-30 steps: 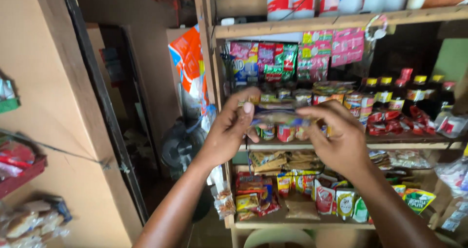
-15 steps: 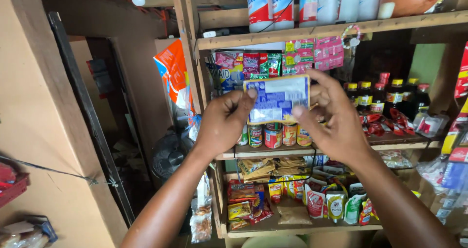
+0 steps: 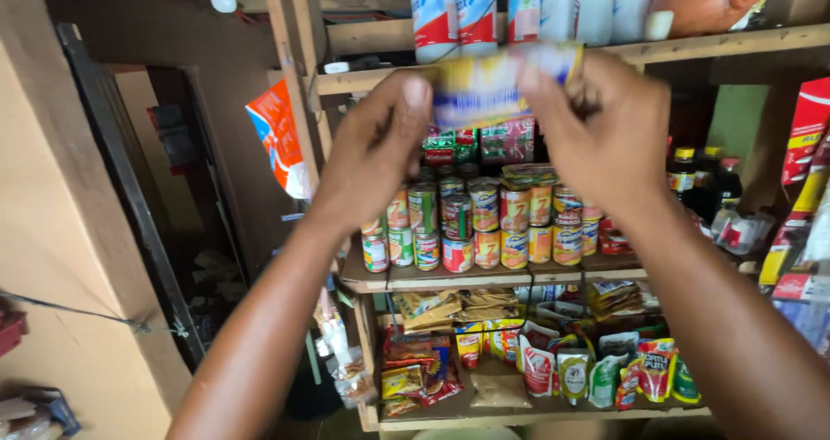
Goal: Organizing and stocking various condiment sachets and packets from a bin onto shelves in a small grocery store.
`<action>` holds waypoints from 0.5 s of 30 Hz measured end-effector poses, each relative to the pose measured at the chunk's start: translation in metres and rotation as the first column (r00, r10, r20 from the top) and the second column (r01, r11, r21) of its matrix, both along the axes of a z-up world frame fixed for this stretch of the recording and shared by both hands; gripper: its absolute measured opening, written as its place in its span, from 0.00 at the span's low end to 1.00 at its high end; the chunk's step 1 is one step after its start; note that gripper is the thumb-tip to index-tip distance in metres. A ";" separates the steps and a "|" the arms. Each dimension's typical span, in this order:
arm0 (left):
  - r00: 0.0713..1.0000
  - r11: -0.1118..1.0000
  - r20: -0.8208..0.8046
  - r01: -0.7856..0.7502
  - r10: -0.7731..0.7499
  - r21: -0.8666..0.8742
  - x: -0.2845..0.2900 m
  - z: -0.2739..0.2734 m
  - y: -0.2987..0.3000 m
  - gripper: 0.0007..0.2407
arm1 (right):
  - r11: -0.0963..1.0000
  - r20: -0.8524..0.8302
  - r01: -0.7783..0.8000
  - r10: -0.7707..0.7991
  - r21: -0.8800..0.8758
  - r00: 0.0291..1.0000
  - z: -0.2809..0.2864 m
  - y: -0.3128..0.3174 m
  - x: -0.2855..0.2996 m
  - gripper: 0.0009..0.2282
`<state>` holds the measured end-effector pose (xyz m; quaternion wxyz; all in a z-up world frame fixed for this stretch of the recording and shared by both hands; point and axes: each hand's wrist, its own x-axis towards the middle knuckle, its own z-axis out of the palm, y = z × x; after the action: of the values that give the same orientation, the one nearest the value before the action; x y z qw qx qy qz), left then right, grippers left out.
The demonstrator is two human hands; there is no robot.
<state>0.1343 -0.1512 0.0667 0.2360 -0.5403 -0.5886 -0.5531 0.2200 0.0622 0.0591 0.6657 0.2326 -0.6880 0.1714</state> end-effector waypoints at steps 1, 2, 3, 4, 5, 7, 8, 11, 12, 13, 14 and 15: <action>0.995 1.000 -0.099 -0.005 0.004 -0.005 0.000 0.008 0.003 0.13 | 0.985 0.069 -0.088 0.099 -0.148 0.993 0.014 -0.003 0.002 0.06; 0.995 1.000 -0.101 -0.003 0.003 -0.005 -0.005 0.013 0.011 0.13 | 0.985 0.068 -0.087 0.098 -0.147 0.993 0.016 0.007 -0.003 0.06; 0.979 0.997 -0.188 -0.075 0.079 0.027 -0.010 0.021 0.017 0.13 | 0.965 0.071 -0.216 0.228 -0.149 0.971 0.024 0.016 -0.009 0.07; 0.950 0.987 -0.270 -0.144 0.157 0.066 -0.014 0.030 0.023 0.15 | 0.928 0.075 -0.342 0.355 -0.150 0.932 0.032 0.025 -0.014 0.11; 0.945 0.986 -0.282 -0.148 0.165 0.082 -0.014 0.038 0.029 0.15 | 0.928 0.066 -0.349 0.359 -0.131 0.931 0.036 0.032 -0.017 0.11; 0.927 0.963 -0.268 -0.234 0.263 0.137 -0.015 0.050 0.043 0.17 | 0.975 0.135 -0.102 0.131 -0.199 0.982 0.040 0.046 -0.021 0.19; 0.925 0.961 -0.270 -0.237 0.269 0.143 -0.020 0.049 0.049 0.17 | 0.975 0.131 -0.107 0.134 -0.194 0.982 0.038 0.050 -0.021 0.19; 0.943 0.956 -0.172 -0.269 0.286 0.119 -0.038 0.039 0.073 0.19 | 0.981 0.176 -0.070 0.102 -0.180 0.979 0.025 0.060 -0.020 0.16; 0.957 0.963 -0.120 -0.255 0.264 0.082 -0.046 0.032 0.082 0.18 | 0.973 0.110 -0.213 0.222 -0.091 0.969 0.018 0.062 -0.019 0.12; 0.968 0.970 -0.068 -0.240 0.243 0.049 -0.054 0.027 0.090 0.17 | 0.938 0.055 -0.346 0.345 0.009 0.937 0.013 0.064 -0.020 0.14; 0.967 0.969 -0.066 -0.244 0.247 0.049 -0.060 0.020 0.100 0.17 | 0.937 0.058 -0.350 0.349 0.009 0.935 0.006 0.074 -0.027 0.14; 0.965 0.965 -0.014 -0.262 0.262 -0.008 -0.066 0.013 0.109 0.16 | 0.918 0.127 -0.397 0.392 0.017 0.911 -0.002 0.084 -0.034 0.19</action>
<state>0.0680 -0.0420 0.0799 0.3082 -0.4623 -0.6559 -0.5109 0.1864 0.1466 0.0568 0.5696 0.3699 -0.6693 0.3012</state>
